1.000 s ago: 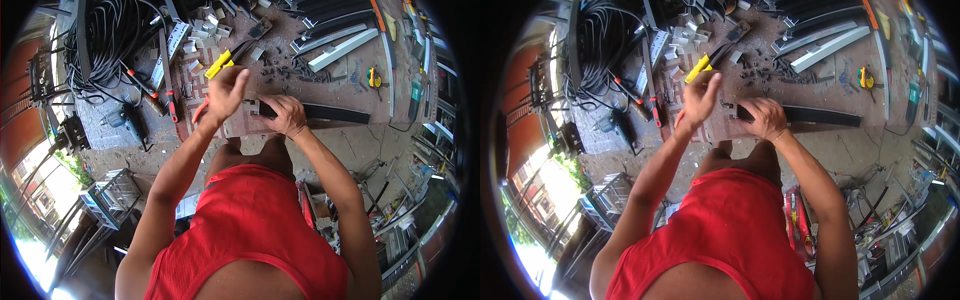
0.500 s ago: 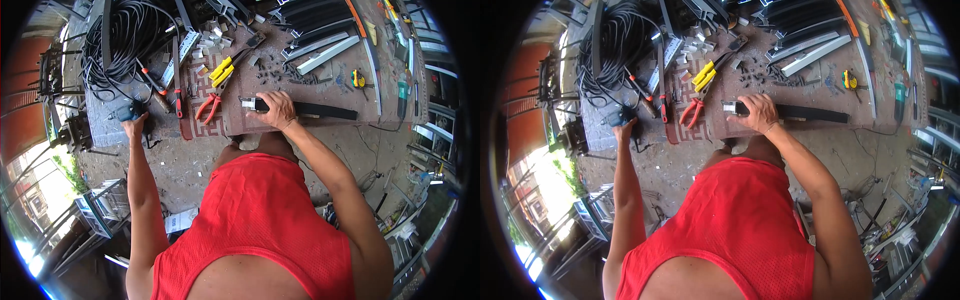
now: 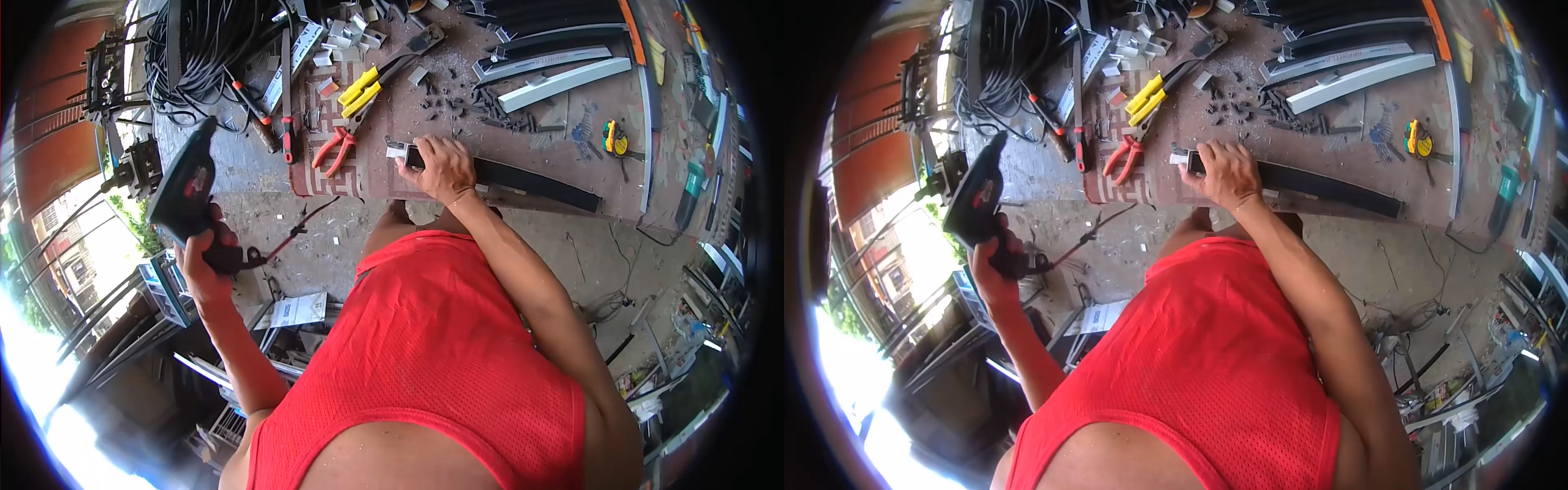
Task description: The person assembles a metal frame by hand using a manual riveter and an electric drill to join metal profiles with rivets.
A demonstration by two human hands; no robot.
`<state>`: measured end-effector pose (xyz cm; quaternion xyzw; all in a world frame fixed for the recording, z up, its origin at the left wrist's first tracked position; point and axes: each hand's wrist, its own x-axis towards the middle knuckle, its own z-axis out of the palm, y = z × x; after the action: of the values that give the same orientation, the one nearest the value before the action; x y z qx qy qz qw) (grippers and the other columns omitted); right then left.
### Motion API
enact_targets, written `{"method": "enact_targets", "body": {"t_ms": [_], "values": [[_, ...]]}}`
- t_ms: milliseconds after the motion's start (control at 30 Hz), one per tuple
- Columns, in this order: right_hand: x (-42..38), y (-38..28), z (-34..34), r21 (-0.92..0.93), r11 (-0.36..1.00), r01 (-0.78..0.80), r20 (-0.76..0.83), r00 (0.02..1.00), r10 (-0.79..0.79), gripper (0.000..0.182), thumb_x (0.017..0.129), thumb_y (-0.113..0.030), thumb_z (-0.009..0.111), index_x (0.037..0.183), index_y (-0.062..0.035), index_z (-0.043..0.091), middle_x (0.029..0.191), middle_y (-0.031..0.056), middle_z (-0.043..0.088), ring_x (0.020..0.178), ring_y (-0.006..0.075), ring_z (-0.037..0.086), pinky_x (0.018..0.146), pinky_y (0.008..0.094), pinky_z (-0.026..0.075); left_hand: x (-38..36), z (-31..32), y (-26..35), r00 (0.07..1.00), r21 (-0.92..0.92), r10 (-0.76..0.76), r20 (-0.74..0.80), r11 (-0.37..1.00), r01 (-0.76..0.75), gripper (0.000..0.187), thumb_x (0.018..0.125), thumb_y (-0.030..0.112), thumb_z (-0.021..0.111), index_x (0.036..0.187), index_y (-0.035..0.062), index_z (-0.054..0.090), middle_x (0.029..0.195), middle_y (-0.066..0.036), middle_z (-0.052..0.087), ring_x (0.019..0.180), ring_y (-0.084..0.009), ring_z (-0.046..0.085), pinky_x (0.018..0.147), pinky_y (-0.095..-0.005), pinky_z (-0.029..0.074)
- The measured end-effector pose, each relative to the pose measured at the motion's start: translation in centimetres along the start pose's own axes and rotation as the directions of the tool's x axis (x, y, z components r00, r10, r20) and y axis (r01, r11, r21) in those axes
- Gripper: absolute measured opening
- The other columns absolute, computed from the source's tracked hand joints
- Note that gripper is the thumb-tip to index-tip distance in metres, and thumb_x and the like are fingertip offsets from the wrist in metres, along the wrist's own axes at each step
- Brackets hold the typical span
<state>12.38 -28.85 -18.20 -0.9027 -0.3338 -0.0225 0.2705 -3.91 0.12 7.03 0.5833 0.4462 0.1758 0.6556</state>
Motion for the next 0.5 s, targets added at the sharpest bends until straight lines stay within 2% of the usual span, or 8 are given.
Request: {"method": "enact_targets", "body": {"t_ms": [100, 233, 367, 400, 433, 500], "values": [[0.2, 0.0, 0.1, 0.019, 1.000, -0.003, -0.006, 1.000, 0.003, 0.040, 0.088, -0.052, 0.066, 0.094, -0.0120, 0.063, 0.090, 0.0065, 0.065, 0.082, 0.0276, 0.065, 0.077, 0.0410, 0.050, -3.4, 3.1, 0.3, 0.992, 0.112, -0.006, 0.127, 0.994, -0.008, 0.054, 0.085, 0.018, 0.065, 0.132, -0.0055, 0.050, 0.100, -0.013, 0.063, 0.061, -0.0157, 0.059, 0.053, -0.0294, 0.049], [0.1, 0.0, -0.1, 0.031, 0.999, -0.012, 0.007, 1.000, 0.012, 0.041, 0.088, -0.052, 0.065, 0.093, -0.0116, 0.064, 0.091, 0.0069, 0.065, 0.082, 0.0278, 0.065, 0.077, 0.0407, 0.050, -4.7, 5.1, -1.0, 0.970, 0.321, -0.034, 0.242, 0.946, -0.047, 0.045, 0.087, 0.020, 0.069, 0.123, -0.0036, 0.056, 0.093, -0.009, 0.064, 0.059, -0.0124, 0.059, 0.049, -0.0265, 0.047], [0.0, -0.2, -0.3, 0.030, 1.000, -0.003, -0.002, 1.000, 0.003, 0.040, 0.086, -0.048, 0.069, 0.100, -0.0102, 0.067, 0.090, 0.0057, 0.066, 0.081, 0.0275, 0.066, 0.075, 0.0404, 0.051, -4.7, 6.3, -3.0, 0.968, 0.410, -0.068, 0.243, 0.911, -0.039, 0.043, 0.090, 0.027, 0.075, 0.117, -0.0016, 0.057, 0.081, -0.005, 0.064, 0.057, -0.0103, 0.059, 0.049, -0.0253, 0.046], [0.0, -0.2, -0.3, 0.032, 0.999, -0.007, 0.004, 1.000, 0.007, 0.040, 0.086, -0.048, 0.069, 0.099, -0.0103, 0.067, 0.090, 0.0058, 0.066, 0.081, 0.0277, 0.066, 0.075, 0.0406, 0.051, -4.9, 6.4, -3.0, 0.969, 0.414, -0.123, 0.215, 0.910, 0.024, 0.043, 0.091, 0.029, 0.075, 0.116, -0.0011, 0.058, 0.078, -0.004, 0.063, 0.056, -0.0099, 0.059, 0.050, -0.0252, 0.046], [0.2, -0.2, -0.3, 0.031, 0.999, -0.009, 0.006, 1.000, 0.009, 0.040, 0.086, -0.048, 0.069, 0.099, -0.0105, 0.067, 0.090, 0.0059, 0.066, 0.081, 0.0279, 0.066, 0.075, 0.0407, 0.051, -5.2, 6.7, -3.6, 0.975, 0.331, -0.100, 0.196, 0.943, 0.030, 0.044, 0.091, 0.030, 0.074, 0.119, 0.0001, 0.058, 0.075, -0.003, 0.062, 0.055, -0.0097, 0.058, 0.050, -0.0252, 0.046], [0.1, -0.2, -0.5, 0.038, 0.999, -0.021, 0.038, 0.999, 0.020, 0.040, 0.087, -0.049, 0.068, 0.099, -0.0114, 0.066, 0.092, 0.0068, 0.067, 0.083, 0.0285, 0.066, 0.078, 0.0411, 0.050, -5.6, 6.3, -3.0, 0.957, 0.427, -0.207, 0.201, 0.898, 0.105, 0.047, 0.091, 0.029, 0.075, 0.125, 0.0011, 0.057, 0.076, -0.003, 0.062, 0.056, -0.0092, 0.058, 0.050, -0.0250, 0.046]]}}
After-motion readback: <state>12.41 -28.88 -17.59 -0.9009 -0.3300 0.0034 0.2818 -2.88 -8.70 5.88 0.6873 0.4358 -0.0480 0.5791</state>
